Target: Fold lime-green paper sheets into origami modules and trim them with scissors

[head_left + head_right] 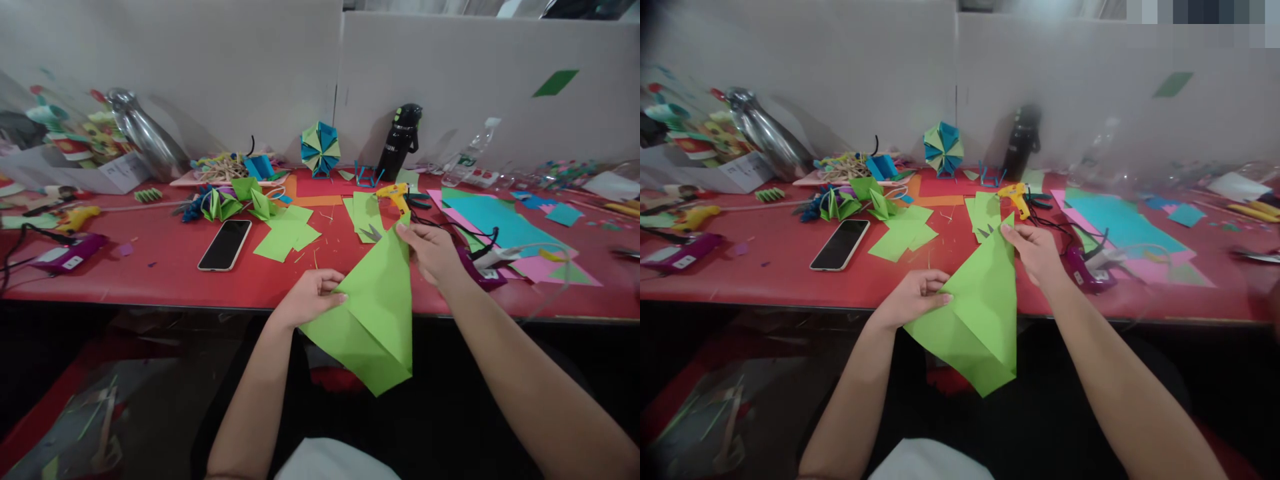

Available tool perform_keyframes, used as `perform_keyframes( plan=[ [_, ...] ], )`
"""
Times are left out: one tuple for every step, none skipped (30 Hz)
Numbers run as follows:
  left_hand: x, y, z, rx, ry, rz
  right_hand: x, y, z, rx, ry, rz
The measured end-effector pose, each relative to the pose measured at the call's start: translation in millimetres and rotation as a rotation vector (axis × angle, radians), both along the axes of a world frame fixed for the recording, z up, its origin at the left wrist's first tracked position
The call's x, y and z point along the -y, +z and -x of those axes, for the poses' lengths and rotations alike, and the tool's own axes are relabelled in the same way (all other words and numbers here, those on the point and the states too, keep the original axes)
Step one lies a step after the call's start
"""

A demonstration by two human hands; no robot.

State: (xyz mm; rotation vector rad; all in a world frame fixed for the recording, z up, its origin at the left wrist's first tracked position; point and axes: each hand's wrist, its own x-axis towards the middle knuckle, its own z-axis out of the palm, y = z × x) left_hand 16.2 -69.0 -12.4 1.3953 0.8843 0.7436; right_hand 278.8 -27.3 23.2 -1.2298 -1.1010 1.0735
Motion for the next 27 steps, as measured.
perform_keyframes(
  plan=[
    [0.0,-0.4,-0.1,-0.007,-0.007,-0.007,-0.4,1.2,-0.8,-0.005,-0.020,-0.006],
    [0.0,-0.9,-0.2,-0.016,-0.015,-0.010,-0.8,2.3,-1.4,-0.011,-0.038,-0.013],
    [0.0,-1.2,-0.3,-0.026,-0.015,-0.010,-1.1,3.1,-1.9,-0.019,-0.054,-0.020],
    [0.0,-1.5,-0.3,-0.035,-0.009,-0.009,-1.4,3.6,-2.1,-0.029,-0.069,-0.028],
    [-0.1,-1.7,-0.3,-0.043,-0.003,-0.006,-1.8,3.8,-2.1,-0.038,-0.085,-0.035],
    [-0.3,-1.7,-0.2,-0.049,0.003,-0.004,-2.2,3.8,-1.9,-0.046,-0.103,-0.041],
    [-0.4,-1.6,-0.2,-0.052,0.008,-0.004,-2.6,3.5,-1.5,-0.056,-0.122,-0.046],
    [-0.6,-1.4,-0.1,-0.055,0.007,-0.004,-3.2,2.9,-0.8,-0.067,-0.140,-0.052],
    [-0.7,-1.0,-0.1,-0.059,-0.001,-0.005,-3.7,2.3,-0.1,-0.078,-0.156,-0.060],
    [-0.7,-0.6,-0.2,-0.067,-0.015,-0.005,-4.2,1.7,0.8,-0.089,-0.170,-0.070],
    [-0.8,-0.1,-0.4,-0.077,-0.025,-0.003,-4.7,1.3,1.5,-0.100,-0.179,-0.079],
    [-0.8,0.2,-0.6,-0.088,-0.029,0.002,-4.9,1.2,2.0,-0.109,-0.183,-0.085],
    [-0.8,0.4,-0.8,-0.097,-0.025,0.009,-4.9,1.4,2.0,-0.116,-0.176,-0.089],
    [-0.9,0.3,-0.8,-0.101,-0.012,0.016,-4.6,1.9,1.5,-0.120,-0.148,-0.091],
    [-0.9,0.1,-0.7,-0.099,0.006,0.022,-3.9,2.3,0.4,-0.117,-0.090,-0.086],
    [-1.0,-0.2,-0.4,-0.091,0.024,0.024,-2.9,2.7,-1.2,-0.105,-0.006,-0.069],
    [-1.0,-0.6,0.2,-0.080,0.035,0.026,-1.8,2.6,-3.1,-0.080,0.093,-0.035],
    [-1.0,-0.8,1.0,-0.067,0.041,0.025,-0.5,2.2,-5.1,-0.039,0.191,0.013],
    [-1.0,-0.9,1.8,-0.056,0.048,0.023,0.8,1.3,-6.7,0.011,0.262,0.068],
    [-1.0,-0.7,2.6,-0.048,0.060,0.019,2.0,0.2,-7.9,0.061,0.300,0.118],
    [-0.9,-0.4,3.3,-0.041,0.079,0.014,3.1,-0.9,-8.5,0.099,0.306,0.151],
    [-0.9,0.0,3.8,-0.035,0.097,0.011,4.2,-1.7,-8.5,0.123,0.293,0.166],
    [-0.9,0.3,4.2,-0.027,0.107,0.011,5.2,-2.1,-8.0,0.151,0.262,0.159],
    [-1.0,0.6,4.3,-0.018,0.108,0.016,6.3,-1.8,-7.2,0.193,0.216,0.133],
    [-1.3,0.7,4.4,-0.008,0.107,0.025,7.5,-0.9,-6.4,0.249,0.167,0.099],
    [-1.7,0.6,4.6,0.000,0.107,0.034,8.8,0.5,-5.8,0.310,0.127,0.065],
    [-2.2,0.3,5.0,0.005,0.116,0.039,10.1,2.2,-5.4,0.357,0.116,0.036]
  ],
)
